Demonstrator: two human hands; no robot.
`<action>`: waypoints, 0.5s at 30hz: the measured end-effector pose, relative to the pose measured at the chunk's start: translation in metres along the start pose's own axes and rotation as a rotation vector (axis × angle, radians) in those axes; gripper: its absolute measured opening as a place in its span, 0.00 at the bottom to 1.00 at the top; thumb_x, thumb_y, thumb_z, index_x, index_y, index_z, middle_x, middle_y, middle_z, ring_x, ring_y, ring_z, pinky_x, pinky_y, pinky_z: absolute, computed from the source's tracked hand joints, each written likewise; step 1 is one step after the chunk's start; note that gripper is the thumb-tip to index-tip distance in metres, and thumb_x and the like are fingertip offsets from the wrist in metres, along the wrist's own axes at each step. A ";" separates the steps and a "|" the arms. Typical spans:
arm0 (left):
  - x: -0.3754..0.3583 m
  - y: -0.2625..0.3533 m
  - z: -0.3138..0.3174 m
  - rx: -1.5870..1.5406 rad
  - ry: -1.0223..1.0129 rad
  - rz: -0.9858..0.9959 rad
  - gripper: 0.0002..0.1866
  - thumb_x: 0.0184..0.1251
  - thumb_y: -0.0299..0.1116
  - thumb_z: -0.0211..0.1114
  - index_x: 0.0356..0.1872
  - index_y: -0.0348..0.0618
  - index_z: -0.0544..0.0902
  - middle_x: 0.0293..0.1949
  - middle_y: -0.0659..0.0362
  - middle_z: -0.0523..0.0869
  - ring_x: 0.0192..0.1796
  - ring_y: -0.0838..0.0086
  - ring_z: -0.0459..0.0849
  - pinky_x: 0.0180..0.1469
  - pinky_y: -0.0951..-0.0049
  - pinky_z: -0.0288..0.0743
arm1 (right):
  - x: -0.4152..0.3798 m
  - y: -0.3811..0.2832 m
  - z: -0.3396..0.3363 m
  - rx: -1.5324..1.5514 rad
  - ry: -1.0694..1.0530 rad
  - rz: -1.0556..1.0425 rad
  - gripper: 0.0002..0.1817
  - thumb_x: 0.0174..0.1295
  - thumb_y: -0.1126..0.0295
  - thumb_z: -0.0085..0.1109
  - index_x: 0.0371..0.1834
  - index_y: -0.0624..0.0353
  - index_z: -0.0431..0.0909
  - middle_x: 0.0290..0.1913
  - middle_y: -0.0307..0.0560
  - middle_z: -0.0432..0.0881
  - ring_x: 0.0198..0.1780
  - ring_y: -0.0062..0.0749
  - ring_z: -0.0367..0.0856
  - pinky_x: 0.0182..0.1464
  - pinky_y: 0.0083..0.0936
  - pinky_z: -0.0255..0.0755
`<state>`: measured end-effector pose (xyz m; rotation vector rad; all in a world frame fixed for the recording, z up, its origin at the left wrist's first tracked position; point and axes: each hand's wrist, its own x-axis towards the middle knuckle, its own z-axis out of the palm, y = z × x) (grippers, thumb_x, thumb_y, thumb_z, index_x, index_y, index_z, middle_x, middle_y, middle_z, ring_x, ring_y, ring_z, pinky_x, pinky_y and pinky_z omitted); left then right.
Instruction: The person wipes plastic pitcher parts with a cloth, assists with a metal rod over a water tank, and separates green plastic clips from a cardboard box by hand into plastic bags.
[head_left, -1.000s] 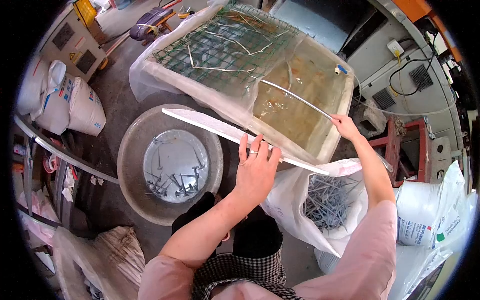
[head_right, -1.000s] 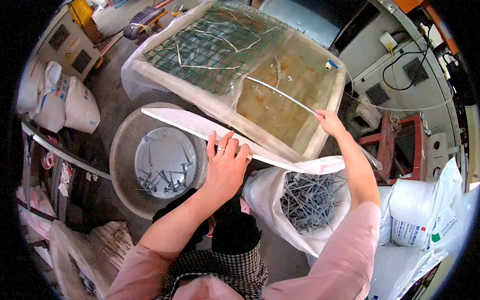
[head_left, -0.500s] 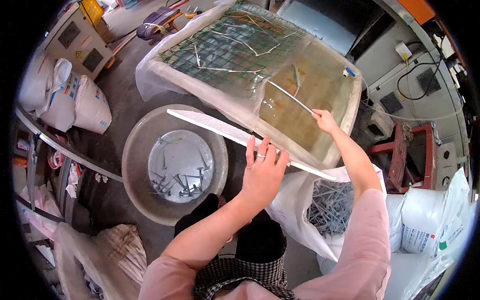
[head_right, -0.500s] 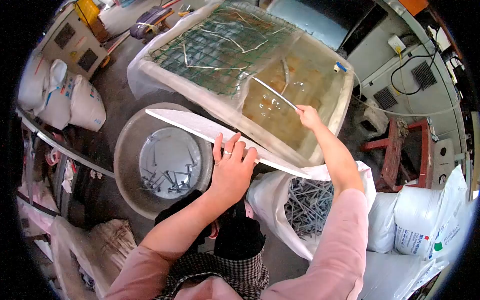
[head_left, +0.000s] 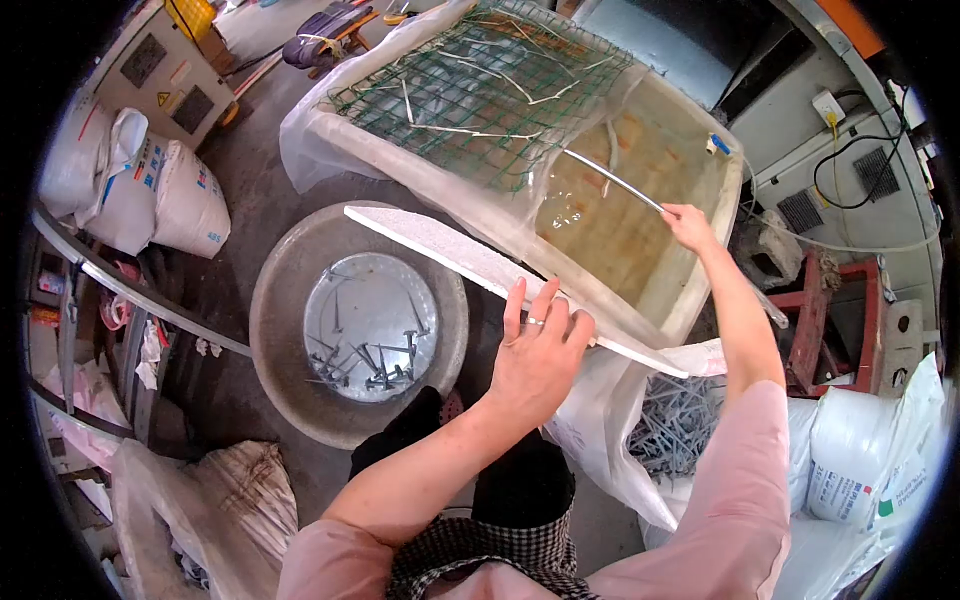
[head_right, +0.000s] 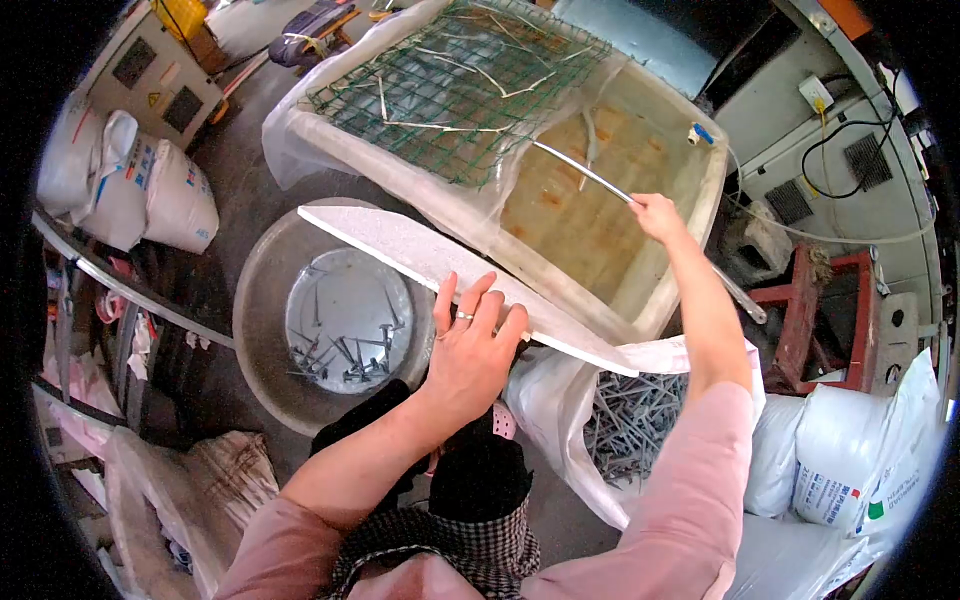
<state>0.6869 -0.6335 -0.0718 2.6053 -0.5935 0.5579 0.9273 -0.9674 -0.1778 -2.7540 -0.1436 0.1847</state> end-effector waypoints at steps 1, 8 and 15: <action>0.000 0.000 -0.001 0.005 0.004 0.001 0.08 0.56 0.31 0.60 0.36 0.43 0.77 0.40 0.53 0.74 0.60 0.59 0.71 0.68 0.46 0.47 | -0.009 0.011 -0.006 0.009 0.021 -0.060 0.18 0.63 0.62 0.56 0.53 0.58 0.79 0.37 0.52 0.84 0.40 0.36 0.82 0.46 0.30 0.73; 0.002 0.009 0.002 -0.026 0.045 -0.031 0.06 0.60 0.32 0.58 0.36 0.43 0.76 0.36 0.53 0.75 0.58 0.57 0.73 0.69 0.47 0.47 | -0.048 0.024 -0.007 0.287 -0.140 0.138 0.18 0.64 0.62 0.57 0.55 0.57 0.78 0.25 0.37 0.77 0.24 0.19 0.68 0.28 0.21 0.66; 0.004 0.008 0.007 -0.015 0.037 -0.035 0.06 0.59 0.32 0.59 0.34 0.44 0.75 0.38 0.54 0.74 0.58 0.57 0.72 0.67 0.45 0.47 | -0.004 -0.001 0.047 0.390 -0.126 0.125 0.15 0.63 0.63 0.59 0.51 0.55 0.80 0.23 0.38 0.76 0.22 0.19 0.69 0.26 0.22 0.66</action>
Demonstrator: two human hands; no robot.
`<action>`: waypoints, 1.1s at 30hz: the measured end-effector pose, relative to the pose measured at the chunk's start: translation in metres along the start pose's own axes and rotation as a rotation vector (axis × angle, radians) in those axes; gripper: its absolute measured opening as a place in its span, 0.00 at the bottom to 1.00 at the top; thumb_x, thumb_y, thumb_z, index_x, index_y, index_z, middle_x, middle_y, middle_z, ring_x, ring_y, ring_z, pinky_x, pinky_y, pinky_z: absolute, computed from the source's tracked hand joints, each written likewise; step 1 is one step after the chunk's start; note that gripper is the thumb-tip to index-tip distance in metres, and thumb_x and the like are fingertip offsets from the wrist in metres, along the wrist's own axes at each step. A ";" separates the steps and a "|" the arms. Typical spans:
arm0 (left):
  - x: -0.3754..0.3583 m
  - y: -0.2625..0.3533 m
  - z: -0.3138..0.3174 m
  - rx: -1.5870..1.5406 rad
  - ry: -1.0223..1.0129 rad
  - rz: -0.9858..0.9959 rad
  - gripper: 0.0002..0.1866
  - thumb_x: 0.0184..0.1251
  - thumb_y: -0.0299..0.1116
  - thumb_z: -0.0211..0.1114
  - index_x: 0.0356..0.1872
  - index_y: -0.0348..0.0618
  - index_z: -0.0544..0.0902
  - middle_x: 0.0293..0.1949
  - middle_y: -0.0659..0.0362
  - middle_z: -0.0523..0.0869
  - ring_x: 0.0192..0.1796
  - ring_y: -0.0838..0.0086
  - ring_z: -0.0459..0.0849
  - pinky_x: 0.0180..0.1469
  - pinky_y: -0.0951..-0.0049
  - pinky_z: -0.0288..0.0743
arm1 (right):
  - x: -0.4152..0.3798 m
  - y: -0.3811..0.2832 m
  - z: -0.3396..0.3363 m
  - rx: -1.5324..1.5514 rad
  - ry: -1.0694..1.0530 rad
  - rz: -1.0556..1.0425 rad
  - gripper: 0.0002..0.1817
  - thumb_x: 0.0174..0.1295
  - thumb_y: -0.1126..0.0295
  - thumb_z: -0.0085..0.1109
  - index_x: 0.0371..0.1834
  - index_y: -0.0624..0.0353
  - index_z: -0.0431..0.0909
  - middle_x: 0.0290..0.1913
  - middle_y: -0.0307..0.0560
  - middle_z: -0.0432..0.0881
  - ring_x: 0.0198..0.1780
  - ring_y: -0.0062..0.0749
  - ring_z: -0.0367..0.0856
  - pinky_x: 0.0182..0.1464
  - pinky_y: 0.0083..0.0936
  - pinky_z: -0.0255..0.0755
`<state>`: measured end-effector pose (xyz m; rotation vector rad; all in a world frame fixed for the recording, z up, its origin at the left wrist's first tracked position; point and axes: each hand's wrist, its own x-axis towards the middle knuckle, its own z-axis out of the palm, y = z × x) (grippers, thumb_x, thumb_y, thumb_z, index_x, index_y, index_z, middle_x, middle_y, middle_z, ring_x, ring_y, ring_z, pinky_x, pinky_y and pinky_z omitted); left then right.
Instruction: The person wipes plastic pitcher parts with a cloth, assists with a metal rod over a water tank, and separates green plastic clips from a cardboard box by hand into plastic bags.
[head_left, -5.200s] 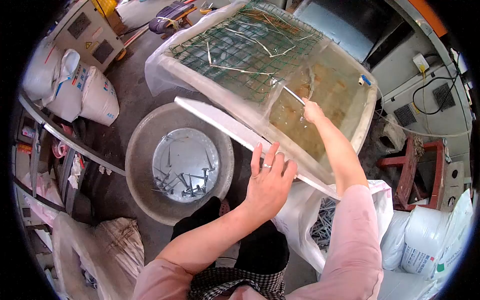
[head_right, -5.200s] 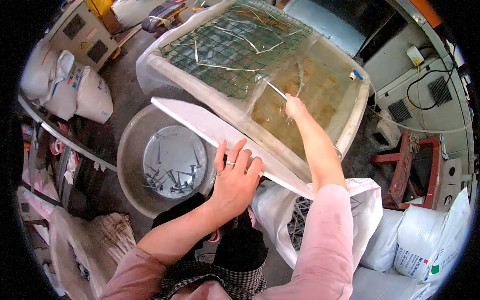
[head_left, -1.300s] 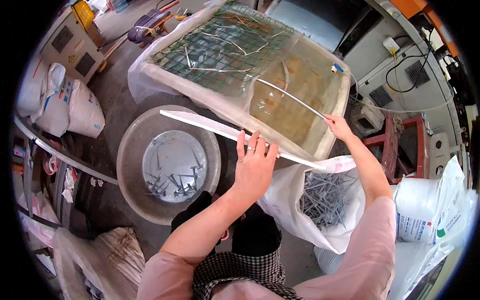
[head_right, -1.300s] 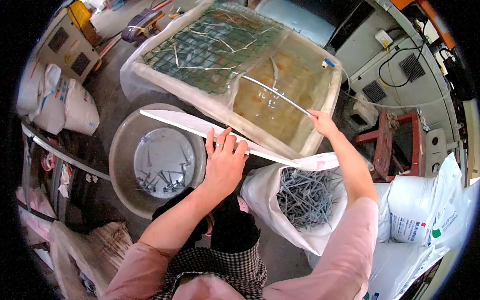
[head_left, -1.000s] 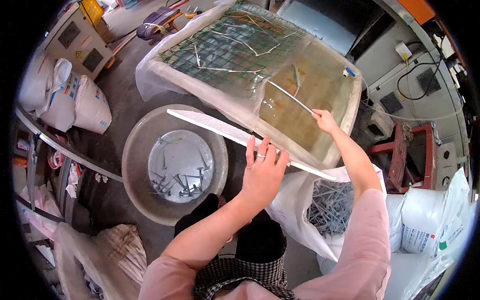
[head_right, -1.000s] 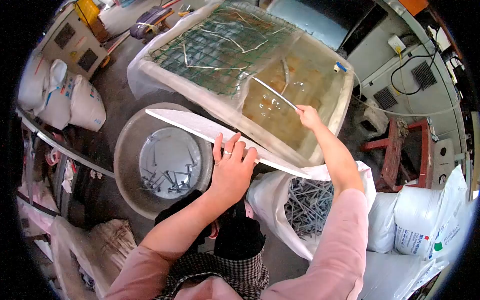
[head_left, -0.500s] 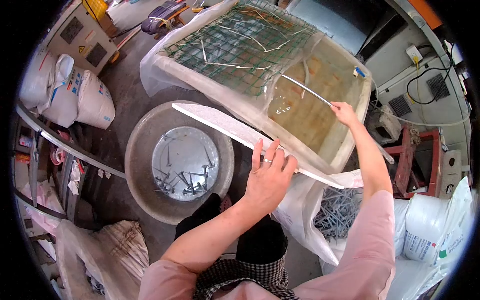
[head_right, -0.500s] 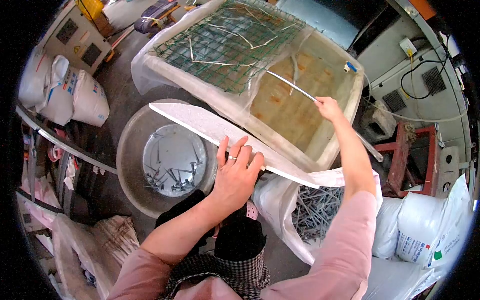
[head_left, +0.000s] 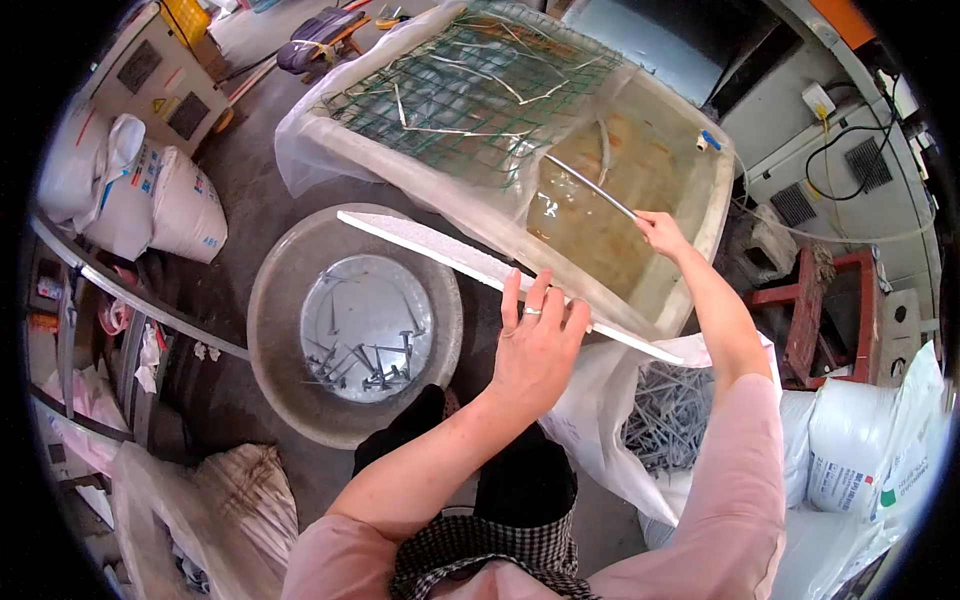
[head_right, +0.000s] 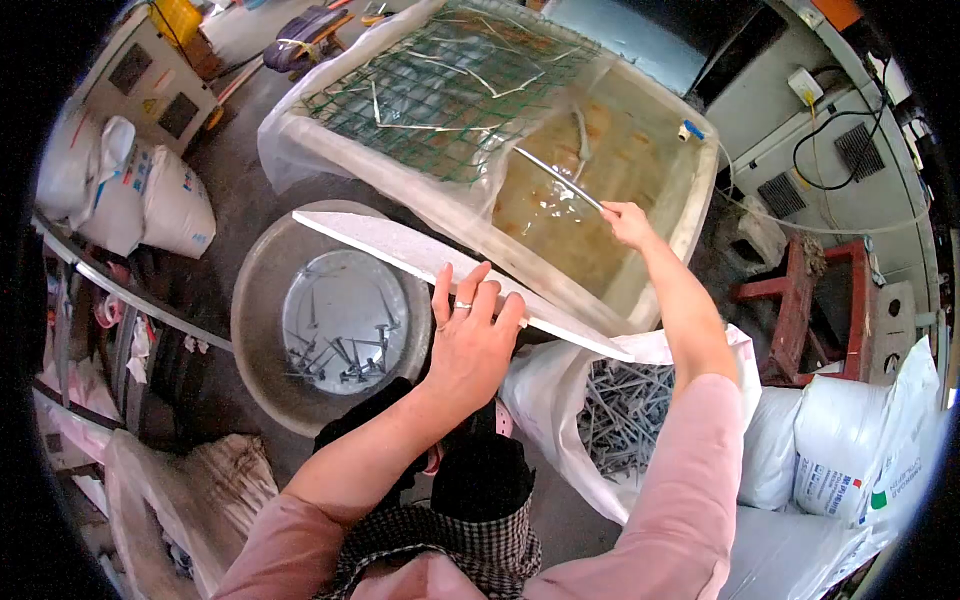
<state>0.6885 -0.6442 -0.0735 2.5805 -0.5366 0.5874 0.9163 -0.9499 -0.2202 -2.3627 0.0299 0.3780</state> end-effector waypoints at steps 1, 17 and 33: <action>0.001 0.000 0.000 0.015 0.001 0.004 0.06 0.58 0.32 0.59 0.34 0.43 0.75 0.38 0.53 0.74 0.58 0.57 0.72 0.67 0.45 0.47 | 0.007 -0.005 0.008 0.004 -0.005 -0.002 0.15 0.63 0.63 0.59 0.51 0.55 0.80 0.23 0.38 0.76 0.22 0.19 0.69 0.26 0.22 0.66; 0.007 -0.001 0.002 -0.091 0.034 -0.015 0.17 0.54 0.28 0.66 0.46 0.37 0.76 0.58 0.39 0.68 0.70 0.46 0.56 0.69 0.39 0.42 | -0.133 -0.074 -0.134 -0.721 0.250 0.094 0.17 0.62 0.53 0.54 0.51 0.41 0.81 0.46 0.53 0.82 0.49 0.49 0.80 0.52 0.41 0.73; 0.004 0.019 0.001 0.088 -0.090 -0.075 0.34 0.51 0.32 0.71 0.61 0.37 0.69 0.65 0.37 0.58 0.73 0.43 0.44 0.70 0.38 0.35 | -0.290 -0.111 -0.212 -0.723 0.291 0.192 0.17 0.61 0.56 0.57 0.47 0.52 0.82 0.43 0.53 0.83 0.47 0.50 0.81 0.50 0.37 0.73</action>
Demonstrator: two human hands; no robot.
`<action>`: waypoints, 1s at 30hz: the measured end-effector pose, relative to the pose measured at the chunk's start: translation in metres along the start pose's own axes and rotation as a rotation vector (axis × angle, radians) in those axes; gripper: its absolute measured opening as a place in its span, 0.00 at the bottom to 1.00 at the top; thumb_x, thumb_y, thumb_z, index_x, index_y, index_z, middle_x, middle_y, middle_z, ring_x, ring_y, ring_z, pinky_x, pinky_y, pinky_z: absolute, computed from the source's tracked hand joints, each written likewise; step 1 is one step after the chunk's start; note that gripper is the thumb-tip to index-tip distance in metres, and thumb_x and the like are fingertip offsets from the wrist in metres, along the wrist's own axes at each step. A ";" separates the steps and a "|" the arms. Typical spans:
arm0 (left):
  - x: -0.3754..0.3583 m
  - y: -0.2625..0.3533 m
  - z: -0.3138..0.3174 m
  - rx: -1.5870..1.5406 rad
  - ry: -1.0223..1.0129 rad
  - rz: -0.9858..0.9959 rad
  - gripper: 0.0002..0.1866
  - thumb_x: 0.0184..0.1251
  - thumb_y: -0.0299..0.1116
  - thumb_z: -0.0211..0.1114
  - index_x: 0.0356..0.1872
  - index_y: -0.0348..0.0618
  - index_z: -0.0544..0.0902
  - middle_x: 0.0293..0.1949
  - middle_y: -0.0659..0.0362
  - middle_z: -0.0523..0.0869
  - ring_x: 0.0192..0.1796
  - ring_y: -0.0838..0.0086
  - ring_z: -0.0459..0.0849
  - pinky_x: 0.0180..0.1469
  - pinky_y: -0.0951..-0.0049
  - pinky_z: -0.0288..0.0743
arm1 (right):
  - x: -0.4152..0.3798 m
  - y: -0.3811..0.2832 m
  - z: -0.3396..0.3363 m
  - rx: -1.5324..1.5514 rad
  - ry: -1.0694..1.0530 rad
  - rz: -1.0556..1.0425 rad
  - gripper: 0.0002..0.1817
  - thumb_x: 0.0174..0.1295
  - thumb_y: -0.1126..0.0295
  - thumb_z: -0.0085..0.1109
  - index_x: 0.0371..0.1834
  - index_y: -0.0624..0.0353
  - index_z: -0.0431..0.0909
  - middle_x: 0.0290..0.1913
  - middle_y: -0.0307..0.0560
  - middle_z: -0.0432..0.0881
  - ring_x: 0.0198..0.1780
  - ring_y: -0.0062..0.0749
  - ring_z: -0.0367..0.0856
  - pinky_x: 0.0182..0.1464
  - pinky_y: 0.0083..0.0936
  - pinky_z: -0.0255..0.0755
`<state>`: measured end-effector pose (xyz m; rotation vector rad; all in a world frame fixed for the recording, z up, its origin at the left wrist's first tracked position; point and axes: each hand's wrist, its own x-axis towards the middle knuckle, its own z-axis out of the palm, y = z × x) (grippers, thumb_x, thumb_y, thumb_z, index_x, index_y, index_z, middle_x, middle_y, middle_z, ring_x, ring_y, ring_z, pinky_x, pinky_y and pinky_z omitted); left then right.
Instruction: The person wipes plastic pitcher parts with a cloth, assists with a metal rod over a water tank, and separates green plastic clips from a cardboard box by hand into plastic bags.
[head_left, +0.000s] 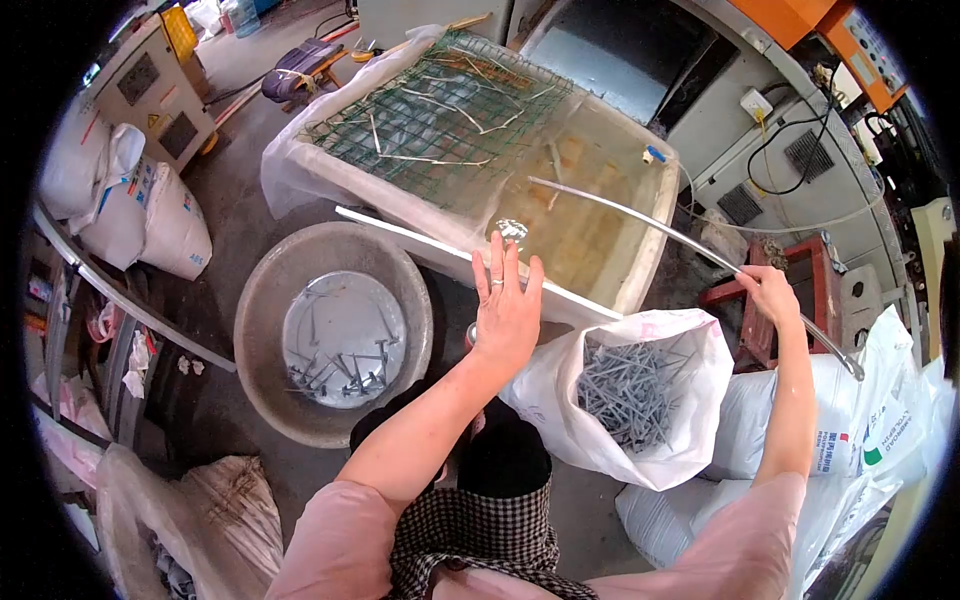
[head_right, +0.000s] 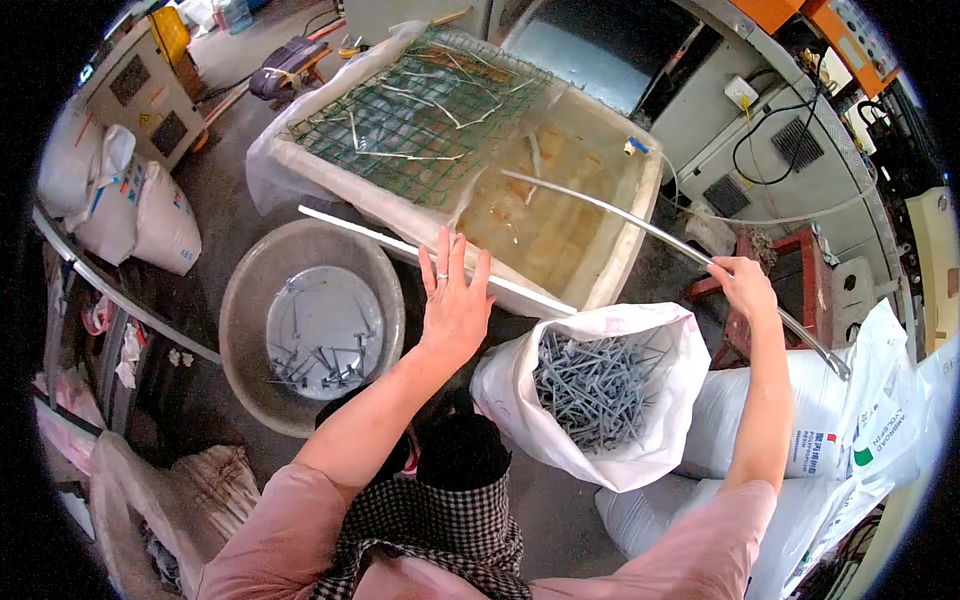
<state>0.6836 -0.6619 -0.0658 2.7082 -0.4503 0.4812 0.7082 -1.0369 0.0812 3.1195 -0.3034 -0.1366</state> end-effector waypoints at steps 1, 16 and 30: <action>-0.001 -0.001 -0.001 -0.015 -0.007 -0.008 0.33 0.51 0.32 0.70 0.60 0.36 0.69 0.64 0.37 0.59 0.73 0.43 0.44 0.70 0.38 0.35 | 0.001 -0.011 0.002 0.002 0.000 -0.002 0.17 0.61 0.56 0.57 0.47 0.52 0.82 0.43 0.53 0.83 0.47 0.50 0.81 0.50 0.37 0.73; 0.006 -0.012 0.005 -0.049 0.051 0.023 0.29 0.50 0.31 0.70 0.55 0.35 0.72 0.62 0.38 0.64 0.72 0.45 0.50 0.69 0.36 0.38 | 0.175 -0.079 0.234 0.382 -0.181 -0.356 0.18 0.64 0.61 0.56 0.53 0.57 0.78 0.48 0.57 0.81 0.51 0.49 0.79 0.55 0.34 0.71; 0.003 -0.017 0.006 -0.070 0.074 0.068 0.19 0.58 0.33 0.64 0.50 0.37 0.76 0.59 0.41 0.68 0.71 0.48 0.55 0.68 0.38 0.40 | 0.214 -0.157 0.290 0.460 -0.063 -0.257 0.16 0.65 0.59 0.53 0.54 0.50 0.78 0.48 0.54 0.81 0.51 0.49 0.79 0.52 0.37 0.72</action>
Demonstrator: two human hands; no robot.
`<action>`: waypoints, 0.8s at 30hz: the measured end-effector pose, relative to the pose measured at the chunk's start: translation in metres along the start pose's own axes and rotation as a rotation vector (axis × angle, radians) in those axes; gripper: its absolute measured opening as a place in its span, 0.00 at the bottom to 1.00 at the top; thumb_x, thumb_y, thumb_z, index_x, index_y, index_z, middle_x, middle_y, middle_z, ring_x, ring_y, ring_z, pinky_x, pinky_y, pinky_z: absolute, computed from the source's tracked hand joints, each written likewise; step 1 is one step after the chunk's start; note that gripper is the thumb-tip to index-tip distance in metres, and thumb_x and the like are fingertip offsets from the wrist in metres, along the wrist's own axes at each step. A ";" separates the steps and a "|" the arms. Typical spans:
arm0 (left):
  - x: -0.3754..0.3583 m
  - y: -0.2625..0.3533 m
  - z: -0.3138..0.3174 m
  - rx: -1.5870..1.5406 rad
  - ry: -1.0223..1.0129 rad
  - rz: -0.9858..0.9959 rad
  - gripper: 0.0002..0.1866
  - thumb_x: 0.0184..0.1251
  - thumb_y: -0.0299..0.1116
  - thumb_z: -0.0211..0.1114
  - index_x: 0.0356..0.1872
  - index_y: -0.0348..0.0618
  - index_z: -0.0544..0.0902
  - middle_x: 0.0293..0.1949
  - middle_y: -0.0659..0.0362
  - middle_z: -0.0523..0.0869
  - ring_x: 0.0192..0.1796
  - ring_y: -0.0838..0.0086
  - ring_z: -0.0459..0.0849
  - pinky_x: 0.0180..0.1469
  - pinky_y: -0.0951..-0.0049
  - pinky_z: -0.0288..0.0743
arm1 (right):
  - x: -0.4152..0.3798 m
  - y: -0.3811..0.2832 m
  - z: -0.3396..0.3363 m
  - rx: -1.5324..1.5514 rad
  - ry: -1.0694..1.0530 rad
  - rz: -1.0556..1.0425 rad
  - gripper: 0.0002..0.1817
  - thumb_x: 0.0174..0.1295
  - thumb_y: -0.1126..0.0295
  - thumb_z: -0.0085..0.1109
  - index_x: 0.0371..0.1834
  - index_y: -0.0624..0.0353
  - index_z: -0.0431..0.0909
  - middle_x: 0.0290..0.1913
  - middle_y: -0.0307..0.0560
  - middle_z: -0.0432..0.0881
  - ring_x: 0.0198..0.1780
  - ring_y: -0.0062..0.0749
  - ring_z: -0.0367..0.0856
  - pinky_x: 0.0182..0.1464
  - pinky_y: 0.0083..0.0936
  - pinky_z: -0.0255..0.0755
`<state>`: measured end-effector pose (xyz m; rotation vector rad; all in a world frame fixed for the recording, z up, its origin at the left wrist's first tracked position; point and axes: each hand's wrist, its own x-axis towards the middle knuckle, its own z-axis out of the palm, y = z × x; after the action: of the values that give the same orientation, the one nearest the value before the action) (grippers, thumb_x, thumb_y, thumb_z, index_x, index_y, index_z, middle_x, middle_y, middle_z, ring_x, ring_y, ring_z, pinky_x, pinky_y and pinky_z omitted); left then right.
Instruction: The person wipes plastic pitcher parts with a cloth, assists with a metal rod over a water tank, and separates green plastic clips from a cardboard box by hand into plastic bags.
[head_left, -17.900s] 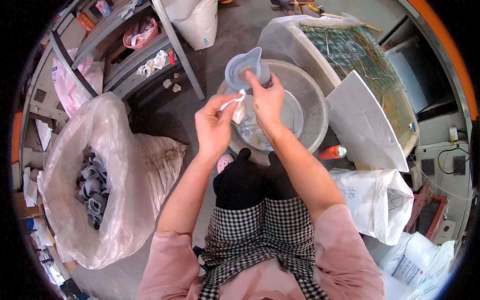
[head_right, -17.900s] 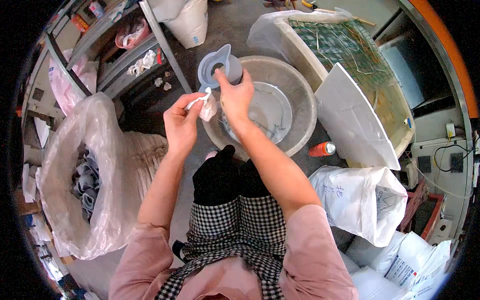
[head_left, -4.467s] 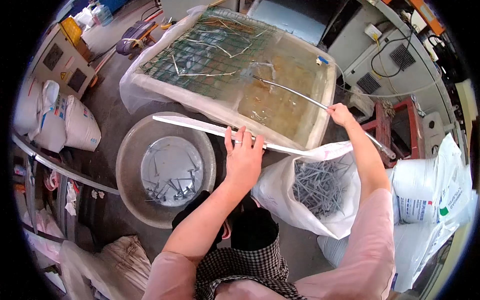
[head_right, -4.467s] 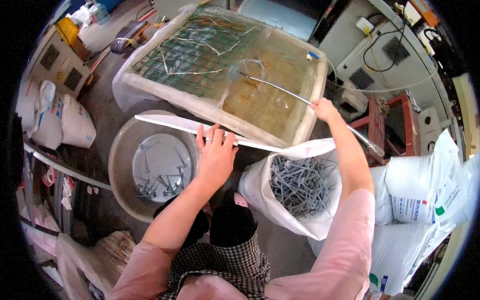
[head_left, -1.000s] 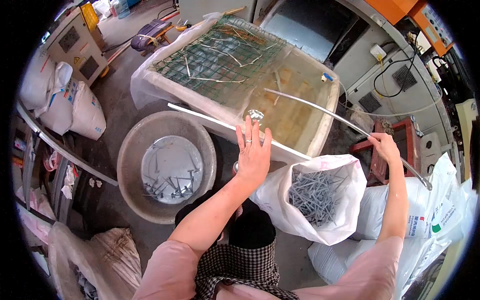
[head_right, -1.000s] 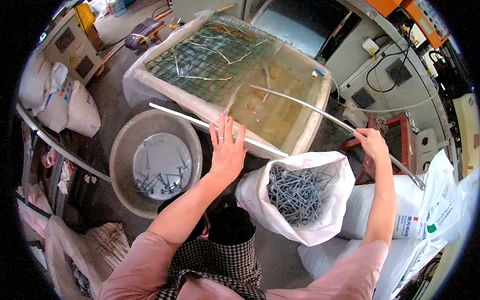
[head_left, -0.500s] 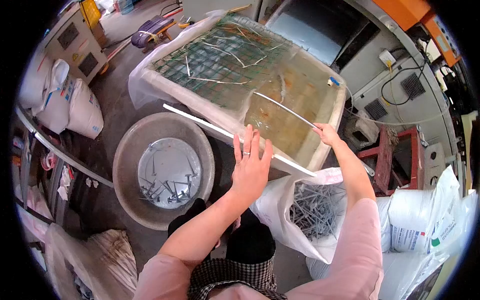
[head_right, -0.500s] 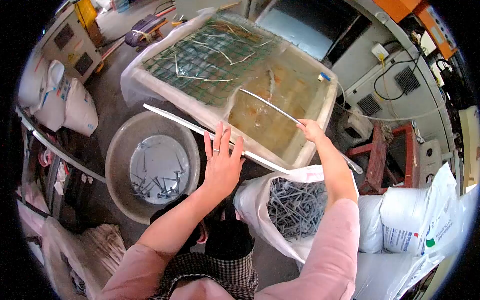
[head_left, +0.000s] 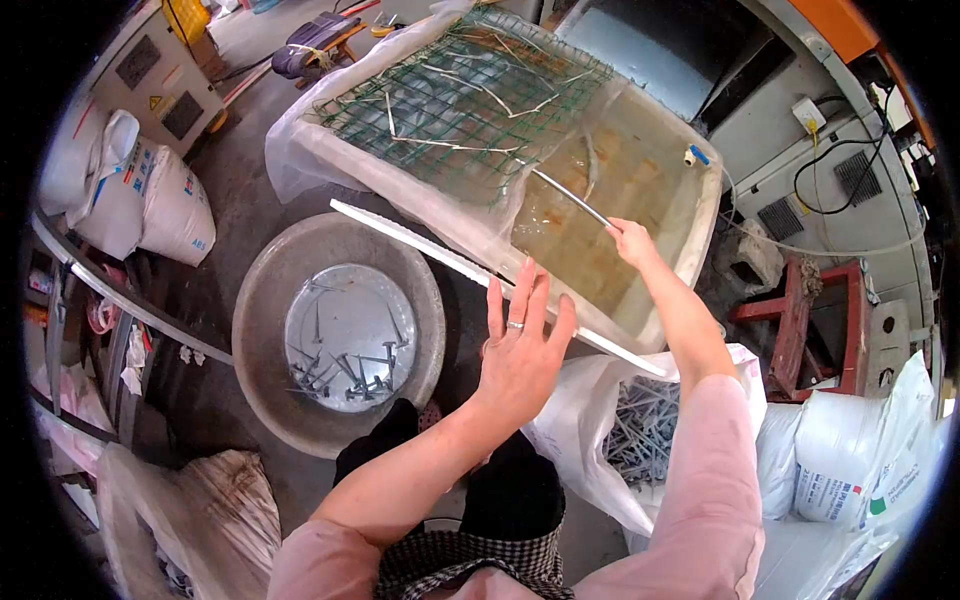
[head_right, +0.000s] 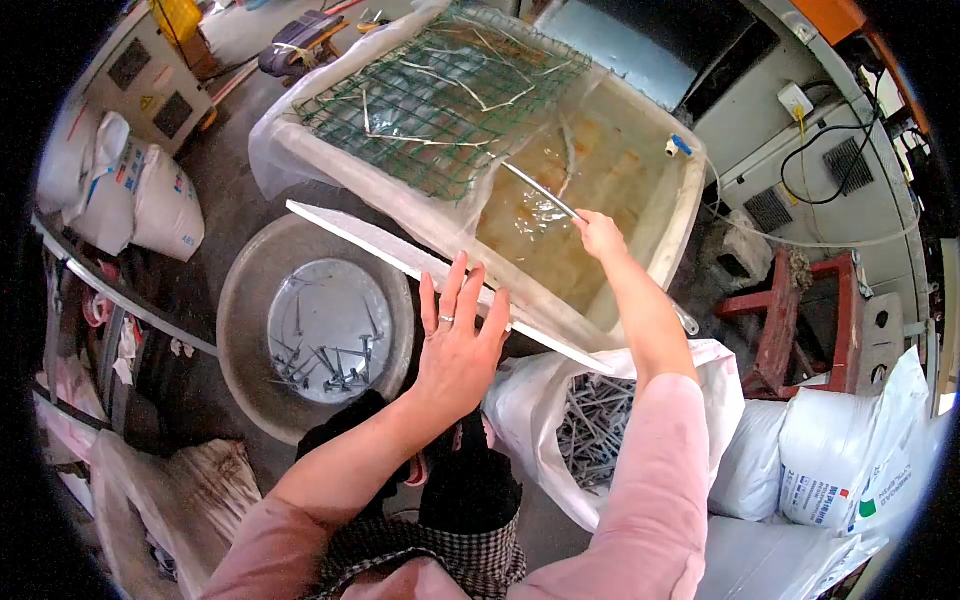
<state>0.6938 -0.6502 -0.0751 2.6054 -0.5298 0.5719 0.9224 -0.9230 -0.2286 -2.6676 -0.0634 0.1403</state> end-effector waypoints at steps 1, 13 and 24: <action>0.000 -0.001 0.000 0.005 -0.002 0.005 0.18 0.59 0.33 0.63 0.50 0.38 0.76 0.59 0.42 0.68 0.71 0.48 0.55 0.68 0.38 0.39 | 0.003 -0.007 0.004 -0.031 0.000 0.070 0.16 0.66 0.58 0.52 0.55 0.45 0.78 0.49 0.52 0.81 0.51 0.50 0.79 0.53 0.41 0.72; 0.001 -0.011 -0.004 -0.032 0.023 -0.041 0.15 0.58 0.30 0.61 0.47 0.37 0.77 0.59 0.41 0.69 0.71 0.48 0.56 0.69 0.38 0.39 | 0.067 -0.057 0.029 -0.096 0.013 0.130 0.18 0.63 0.63 0.53 0.58 0.47 0.75 0.52 0.57 0.79 0.54 0.52 0.77 0.54 0.43 0.71; 0.004 -0.010 0.001 -0.046 0.035 0.008 0.14 0.58 0.30 0.60 0.46 0.38 0.77 0.59 0.42 0.69 0.71 0.48 0.57 0.69 0.39 0.40 | 0.077 -0.024 0.014 0.008 -0.125 0.011 0.21 0.56 0.72 0.58 0.55 0.55 0.75 0.46 0.61 0.80 0.49 0.55 0.78 0.51 0.41 0.72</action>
<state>0.7021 -0.6433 -0.0774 2.5463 -0.5364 0.6005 0.9973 -0.8898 -0.2371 -2.6493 -0.0882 0.3101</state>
